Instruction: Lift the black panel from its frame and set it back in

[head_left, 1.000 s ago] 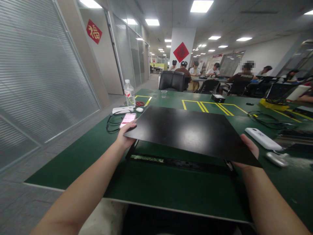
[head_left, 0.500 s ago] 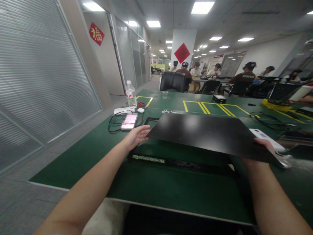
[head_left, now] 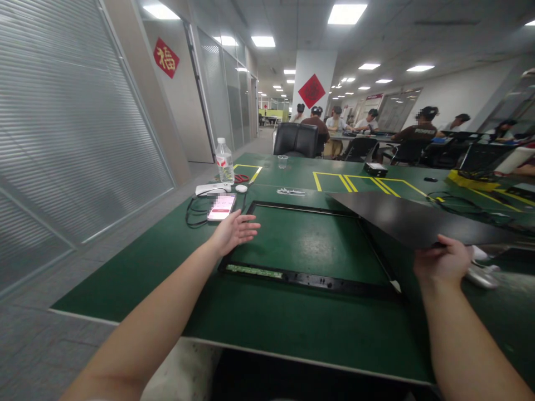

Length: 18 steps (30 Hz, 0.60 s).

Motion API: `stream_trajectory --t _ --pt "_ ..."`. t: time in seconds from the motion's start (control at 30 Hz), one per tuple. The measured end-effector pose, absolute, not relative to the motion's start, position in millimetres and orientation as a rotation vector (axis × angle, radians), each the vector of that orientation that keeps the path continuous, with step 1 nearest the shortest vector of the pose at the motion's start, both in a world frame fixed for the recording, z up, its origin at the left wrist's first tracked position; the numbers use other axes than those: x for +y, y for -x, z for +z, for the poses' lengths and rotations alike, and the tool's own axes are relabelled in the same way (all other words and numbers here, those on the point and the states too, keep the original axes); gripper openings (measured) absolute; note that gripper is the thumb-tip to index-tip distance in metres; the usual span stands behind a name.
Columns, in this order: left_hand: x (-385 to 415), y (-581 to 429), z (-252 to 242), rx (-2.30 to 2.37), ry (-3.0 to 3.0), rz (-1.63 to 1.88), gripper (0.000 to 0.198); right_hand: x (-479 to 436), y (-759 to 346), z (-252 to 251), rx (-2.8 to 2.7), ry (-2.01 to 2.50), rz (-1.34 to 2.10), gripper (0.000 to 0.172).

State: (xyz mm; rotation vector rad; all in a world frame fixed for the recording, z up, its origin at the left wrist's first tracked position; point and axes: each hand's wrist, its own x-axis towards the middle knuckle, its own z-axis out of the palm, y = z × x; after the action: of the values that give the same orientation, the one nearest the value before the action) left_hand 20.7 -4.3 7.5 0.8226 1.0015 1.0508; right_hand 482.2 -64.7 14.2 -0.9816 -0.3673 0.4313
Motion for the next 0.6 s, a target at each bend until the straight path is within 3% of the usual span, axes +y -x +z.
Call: stream_trajectory --t 0.37,0.6 --pt "-6.3 -22.9 9.8 1.044 -0.849 1.048 0.037 -58.5 -493.6 2.0 -0.337 0.847 0.436 0.045" --pt "-8.6 -26.4 15.6 1.246 -0.984 1.153 0.026 -50.1 -498.5 -5.2 -0.264 0.817 0.442 0.047"
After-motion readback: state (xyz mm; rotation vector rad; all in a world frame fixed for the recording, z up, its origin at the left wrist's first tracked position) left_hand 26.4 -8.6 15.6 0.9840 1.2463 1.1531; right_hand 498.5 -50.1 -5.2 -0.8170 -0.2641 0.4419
